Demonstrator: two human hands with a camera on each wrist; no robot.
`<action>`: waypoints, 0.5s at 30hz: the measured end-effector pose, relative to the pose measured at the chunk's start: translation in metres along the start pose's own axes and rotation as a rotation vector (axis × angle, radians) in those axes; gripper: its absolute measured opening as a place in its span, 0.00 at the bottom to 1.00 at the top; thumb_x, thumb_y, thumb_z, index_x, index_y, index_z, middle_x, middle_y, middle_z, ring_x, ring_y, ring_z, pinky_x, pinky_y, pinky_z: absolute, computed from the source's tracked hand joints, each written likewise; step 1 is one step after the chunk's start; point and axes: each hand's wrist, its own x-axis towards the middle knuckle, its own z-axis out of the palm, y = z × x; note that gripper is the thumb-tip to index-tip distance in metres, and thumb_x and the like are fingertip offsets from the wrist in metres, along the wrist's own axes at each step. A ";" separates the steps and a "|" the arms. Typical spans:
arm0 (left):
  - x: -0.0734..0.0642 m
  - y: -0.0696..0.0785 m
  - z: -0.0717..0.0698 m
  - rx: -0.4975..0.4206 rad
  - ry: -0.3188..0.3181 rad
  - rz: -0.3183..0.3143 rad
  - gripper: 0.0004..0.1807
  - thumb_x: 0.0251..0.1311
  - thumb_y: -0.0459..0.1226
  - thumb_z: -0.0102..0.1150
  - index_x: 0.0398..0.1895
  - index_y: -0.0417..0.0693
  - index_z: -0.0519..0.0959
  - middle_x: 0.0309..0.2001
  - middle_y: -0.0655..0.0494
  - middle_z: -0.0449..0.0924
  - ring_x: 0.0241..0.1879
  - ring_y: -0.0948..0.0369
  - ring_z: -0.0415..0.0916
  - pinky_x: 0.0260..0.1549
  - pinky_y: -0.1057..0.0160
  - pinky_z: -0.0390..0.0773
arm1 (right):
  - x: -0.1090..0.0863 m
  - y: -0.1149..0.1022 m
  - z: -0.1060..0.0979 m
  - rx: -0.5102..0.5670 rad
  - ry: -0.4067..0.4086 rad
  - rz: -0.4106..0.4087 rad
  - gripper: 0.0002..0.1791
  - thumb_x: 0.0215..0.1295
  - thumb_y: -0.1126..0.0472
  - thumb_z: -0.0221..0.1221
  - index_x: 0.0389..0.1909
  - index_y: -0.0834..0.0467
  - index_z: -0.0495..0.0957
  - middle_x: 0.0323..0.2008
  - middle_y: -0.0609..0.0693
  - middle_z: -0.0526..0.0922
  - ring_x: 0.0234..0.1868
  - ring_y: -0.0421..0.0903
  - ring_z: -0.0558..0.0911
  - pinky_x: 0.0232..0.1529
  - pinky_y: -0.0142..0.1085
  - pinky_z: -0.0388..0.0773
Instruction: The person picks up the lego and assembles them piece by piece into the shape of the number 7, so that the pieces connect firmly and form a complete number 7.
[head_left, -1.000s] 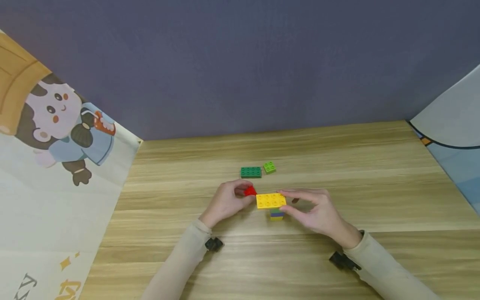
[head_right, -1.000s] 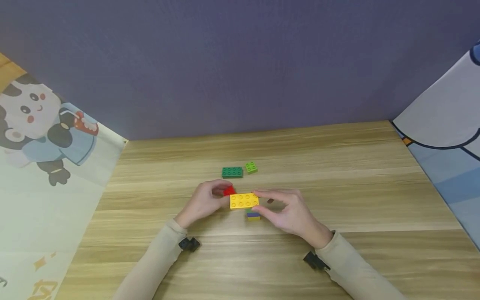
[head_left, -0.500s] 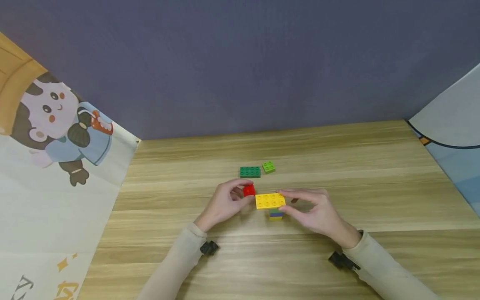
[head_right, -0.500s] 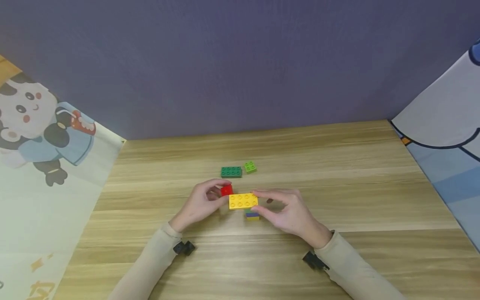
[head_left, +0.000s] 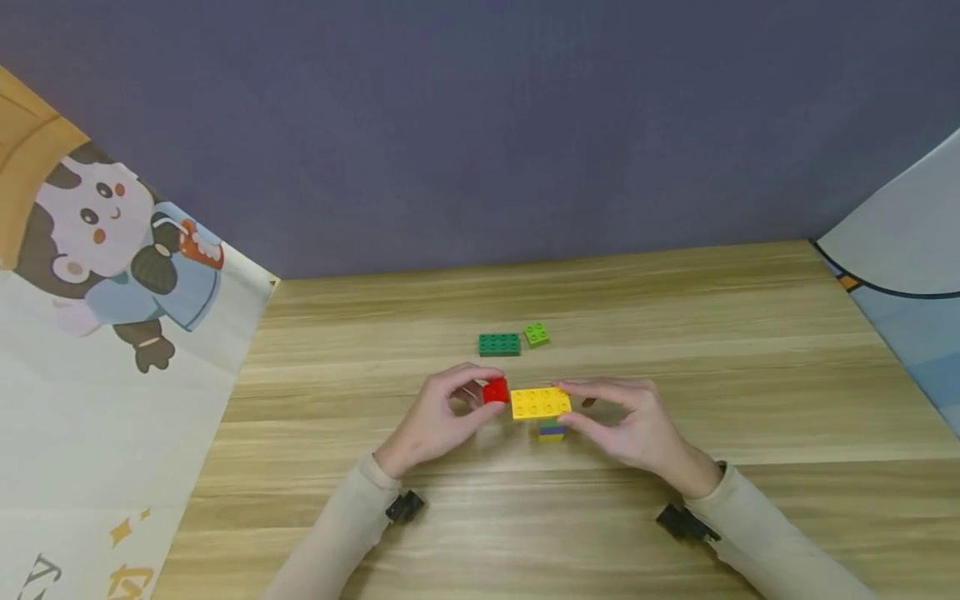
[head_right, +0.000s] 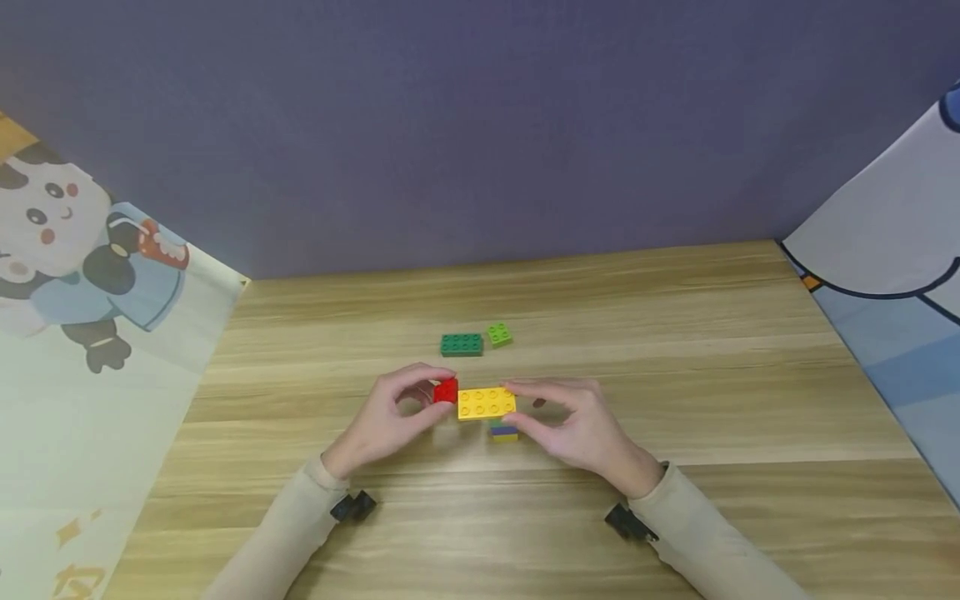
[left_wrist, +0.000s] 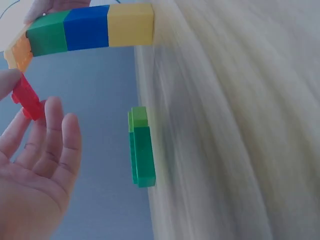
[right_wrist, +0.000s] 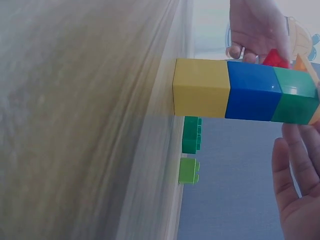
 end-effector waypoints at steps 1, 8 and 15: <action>-0.001 0.001 0.000 0.001 -0.002 0.004 0.20 0.67 0.37 0.73 0.62 0.54 0.85 0.52 0.60 0.88 0.40 0.60 0.81 0.45 0.63 0.88 | 0.000 0.000 0.000 0.001 0.000 -0.005 0.28 0.43 0.78 0.79 0.50 0.62 0.90 0.48 0.60 0.92 0.49 0.38 0.91 0.40 0.32 0.88; -0.006 0.009 0.002 0.001 -0.018 -0.001 0.21 0.67 0.38 0.73 0.63 0.55 0.84 0.54 0.60 0.89 0.39 0.63 0.82 0.45 0.62 0.87 | 0.000 0.001 0.000 0.002 -0.006 -0.012 0.28 0.44 0.78 0.78 0.51 0.62 0.90 0.49 0.59 0.92 0.49 0.39 0.91 0.40 0.33 0.88; -0.007 0.010 0.005 -0.014 -0.003 0.082 0.20 0.66 0.35 0.73 0.60 0.50 0.85 0.52 0.57 0.89 0.40 0.62 0.80 0.44 0.62 0.87 | 0.000 0.002 0.000 0.002 -0.003 -0.023 0.28 0.44 0.78 0.78 0.51 0.62 0.90 0.48 0.60 0.92 0.48 0.39 0.91 0.39 0.32 0.88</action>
